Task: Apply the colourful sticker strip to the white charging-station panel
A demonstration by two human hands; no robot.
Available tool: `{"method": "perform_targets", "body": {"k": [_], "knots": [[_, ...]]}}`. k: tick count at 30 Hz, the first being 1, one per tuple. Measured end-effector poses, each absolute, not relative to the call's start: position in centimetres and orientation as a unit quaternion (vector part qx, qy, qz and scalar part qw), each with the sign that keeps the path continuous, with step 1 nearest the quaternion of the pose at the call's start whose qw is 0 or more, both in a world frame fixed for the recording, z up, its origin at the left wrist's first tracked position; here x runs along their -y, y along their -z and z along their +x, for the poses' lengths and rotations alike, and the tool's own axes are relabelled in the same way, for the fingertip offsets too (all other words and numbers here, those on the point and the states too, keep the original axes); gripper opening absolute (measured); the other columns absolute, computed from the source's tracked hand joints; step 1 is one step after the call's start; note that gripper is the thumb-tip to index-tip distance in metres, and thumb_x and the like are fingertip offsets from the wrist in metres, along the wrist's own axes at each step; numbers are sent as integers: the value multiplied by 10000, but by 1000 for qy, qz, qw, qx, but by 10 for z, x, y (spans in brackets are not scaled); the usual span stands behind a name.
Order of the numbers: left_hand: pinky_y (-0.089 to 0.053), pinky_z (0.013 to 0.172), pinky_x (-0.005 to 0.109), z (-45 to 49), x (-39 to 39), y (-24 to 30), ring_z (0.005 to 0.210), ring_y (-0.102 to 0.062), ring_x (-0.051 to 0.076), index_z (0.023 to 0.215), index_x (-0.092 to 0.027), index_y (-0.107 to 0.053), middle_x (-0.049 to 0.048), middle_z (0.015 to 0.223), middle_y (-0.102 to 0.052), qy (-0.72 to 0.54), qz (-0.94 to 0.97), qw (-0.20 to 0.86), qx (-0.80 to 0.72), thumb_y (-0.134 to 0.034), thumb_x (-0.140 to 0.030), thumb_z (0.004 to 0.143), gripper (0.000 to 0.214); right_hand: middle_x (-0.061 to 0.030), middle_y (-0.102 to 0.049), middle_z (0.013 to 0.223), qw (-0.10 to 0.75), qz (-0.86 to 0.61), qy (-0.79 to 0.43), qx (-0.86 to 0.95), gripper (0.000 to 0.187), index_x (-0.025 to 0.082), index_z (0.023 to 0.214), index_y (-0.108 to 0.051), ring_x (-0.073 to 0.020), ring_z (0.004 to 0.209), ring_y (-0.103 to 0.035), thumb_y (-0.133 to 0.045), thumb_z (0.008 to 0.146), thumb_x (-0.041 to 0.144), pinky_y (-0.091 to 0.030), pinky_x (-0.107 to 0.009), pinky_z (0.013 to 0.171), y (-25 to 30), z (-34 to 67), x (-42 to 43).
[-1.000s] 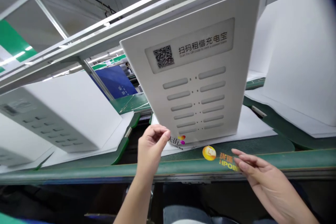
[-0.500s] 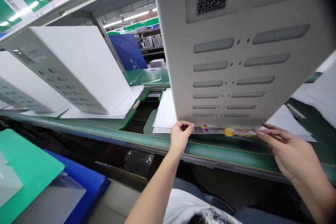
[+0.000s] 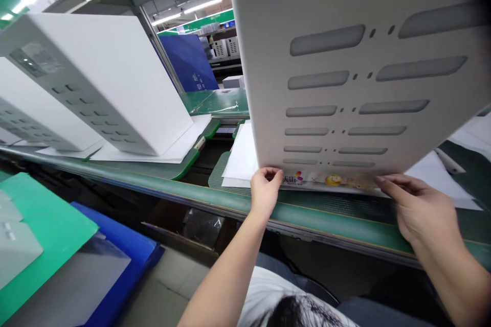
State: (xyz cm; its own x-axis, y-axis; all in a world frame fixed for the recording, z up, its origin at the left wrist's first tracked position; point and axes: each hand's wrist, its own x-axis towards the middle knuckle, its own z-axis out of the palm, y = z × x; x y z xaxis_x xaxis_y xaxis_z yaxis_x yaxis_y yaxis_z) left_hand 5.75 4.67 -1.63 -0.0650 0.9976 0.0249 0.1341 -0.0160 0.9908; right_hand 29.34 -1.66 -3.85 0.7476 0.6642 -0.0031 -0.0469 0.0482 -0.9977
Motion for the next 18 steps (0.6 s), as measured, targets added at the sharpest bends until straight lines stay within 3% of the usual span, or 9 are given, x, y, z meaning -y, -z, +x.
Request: {"method": "perform_targets", "body": {"k": [18], "knots": [[-382, 615, 213, 61, -50, 20, 618, -500, 101, 734, -97, -616, 36, 668, -593, -506, 509, 435, -544, -605, -312, 695, 219, -58, -606, 852, 674, -669, -215, 227, 431, 135, 706, -647, -179, 858, -561, -791, 403, 406, -394, -372, 940, 41, 295, 7]]}}
